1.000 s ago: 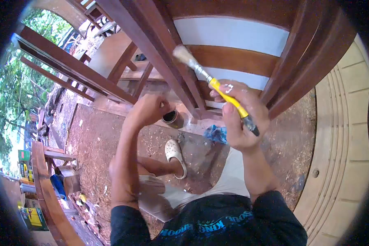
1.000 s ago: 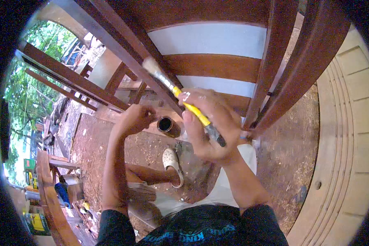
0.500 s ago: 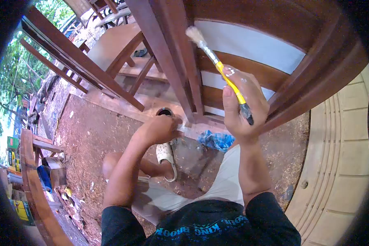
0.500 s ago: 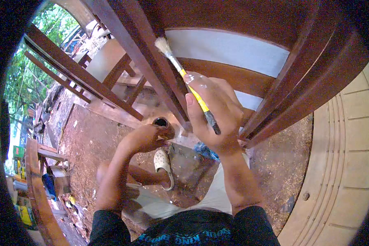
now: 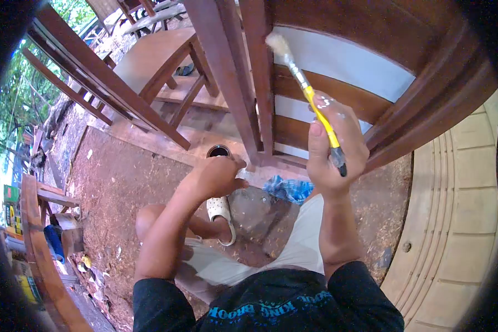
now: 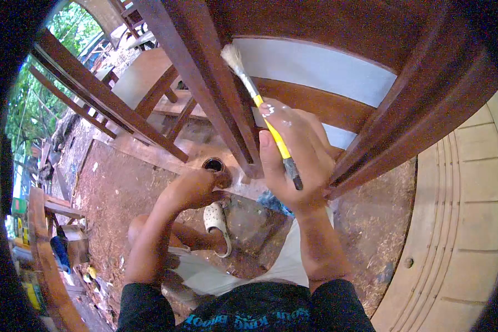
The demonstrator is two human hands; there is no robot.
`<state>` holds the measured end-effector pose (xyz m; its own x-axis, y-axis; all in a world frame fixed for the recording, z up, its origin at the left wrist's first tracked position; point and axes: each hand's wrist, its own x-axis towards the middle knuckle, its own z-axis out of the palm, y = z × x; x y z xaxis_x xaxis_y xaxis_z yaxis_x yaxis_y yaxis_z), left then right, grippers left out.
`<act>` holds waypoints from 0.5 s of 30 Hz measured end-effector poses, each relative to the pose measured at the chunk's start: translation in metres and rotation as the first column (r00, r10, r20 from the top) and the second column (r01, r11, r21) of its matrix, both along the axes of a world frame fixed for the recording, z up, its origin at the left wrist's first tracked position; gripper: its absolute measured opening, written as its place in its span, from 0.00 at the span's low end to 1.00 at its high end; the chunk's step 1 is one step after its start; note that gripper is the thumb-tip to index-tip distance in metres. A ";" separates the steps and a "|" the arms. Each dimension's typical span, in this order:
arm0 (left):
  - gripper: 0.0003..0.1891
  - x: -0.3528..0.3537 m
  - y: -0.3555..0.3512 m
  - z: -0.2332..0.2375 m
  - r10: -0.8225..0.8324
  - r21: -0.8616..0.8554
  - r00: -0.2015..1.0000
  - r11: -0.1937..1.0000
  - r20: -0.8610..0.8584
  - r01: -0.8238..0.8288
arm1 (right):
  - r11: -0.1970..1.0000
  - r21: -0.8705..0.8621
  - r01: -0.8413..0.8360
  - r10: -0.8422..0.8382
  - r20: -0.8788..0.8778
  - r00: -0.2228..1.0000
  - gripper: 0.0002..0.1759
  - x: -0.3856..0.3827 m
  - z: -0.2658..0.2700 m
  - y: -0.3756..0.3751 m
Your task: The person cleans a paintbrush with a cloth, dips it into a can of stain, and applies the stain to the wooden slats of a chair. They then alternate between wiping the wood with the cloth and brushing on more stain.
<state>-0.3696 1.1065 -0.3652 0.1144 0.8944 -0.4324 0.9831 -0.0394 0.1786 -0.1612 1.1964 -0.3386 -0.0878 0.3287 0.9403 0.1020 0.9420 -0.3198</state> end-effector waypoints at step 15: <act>0.21 -0.001 0.004 -0.013 -0.058 0.022 0.998 0.998 -0.028 0.059 | 0.999 -0.040 0.006 -0.005 0.013 1.000 0.13 0.002 0.002 -0.004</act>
